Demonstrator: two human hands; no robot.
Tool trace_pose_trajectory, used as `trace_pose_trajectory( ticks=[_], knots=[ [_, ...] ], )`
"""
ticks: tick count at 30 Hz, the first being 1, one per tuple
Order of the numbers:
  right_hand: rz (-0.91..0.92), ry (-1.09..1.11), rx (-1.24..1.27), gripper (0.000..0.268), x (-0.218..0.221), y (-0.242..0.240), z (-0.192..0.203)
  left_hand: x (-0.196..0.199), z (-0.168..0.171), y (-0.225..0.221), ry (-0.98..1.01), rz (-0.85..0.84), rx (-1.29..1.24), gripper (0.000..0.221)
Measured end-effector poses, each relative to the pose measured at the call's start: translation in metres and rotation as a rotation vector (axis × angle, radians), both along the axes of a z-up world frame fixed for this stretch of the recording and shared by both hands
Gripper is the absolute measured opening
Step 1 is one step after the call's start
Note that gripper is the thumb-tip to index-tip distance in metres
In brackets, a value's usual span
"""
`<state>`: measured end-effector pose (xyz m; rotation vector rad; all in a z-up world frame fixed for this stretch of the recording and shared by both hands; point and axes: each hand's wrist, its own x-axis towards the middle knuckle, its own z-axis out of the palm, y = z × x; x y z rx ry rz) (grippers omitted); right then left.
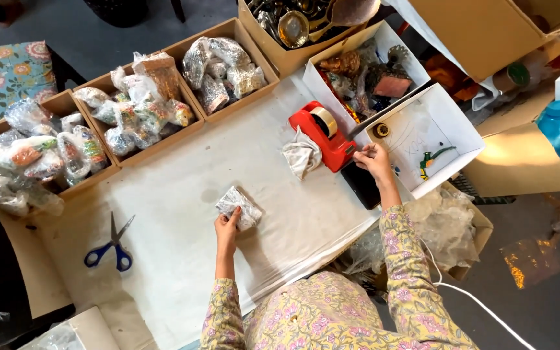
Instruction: Wrapping small objects and a brass statue in bubble wrap at a packing station.
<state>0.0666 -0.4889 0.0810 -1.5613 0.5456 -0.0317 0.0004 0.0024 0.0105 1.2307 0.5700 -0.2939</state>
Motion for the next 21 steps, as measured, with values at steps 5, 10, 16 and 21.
trace_pose_trajectory(
  ticks=[5,10,16,21],
  knots=[
    [-0.056,-0.117,0.012,0.026,-0.007,0.014,-0.010,-0.001,-0.002,-0.001,0.008,0.008,0.004,0.025],
    [-0.063,-0.278,-0.249,0.028,-0.002,0.016,-0.026,-0.002,-0.018,0.000,-0.019,0.023,0.047,0.028],
    [-0.059,-0.332,-0.317,0.027,-0.004,0.020,-0.025,-0.002,-0.007,-0.004,-0.055,0.050,-0.062,0.023],
    [-0.087,-0.361,-0.522,0.024,-0.016,0.015,-0.044,-0.002,0.002,-0.003,-0.041,0.035,-0.045,0.026]
  ],
)
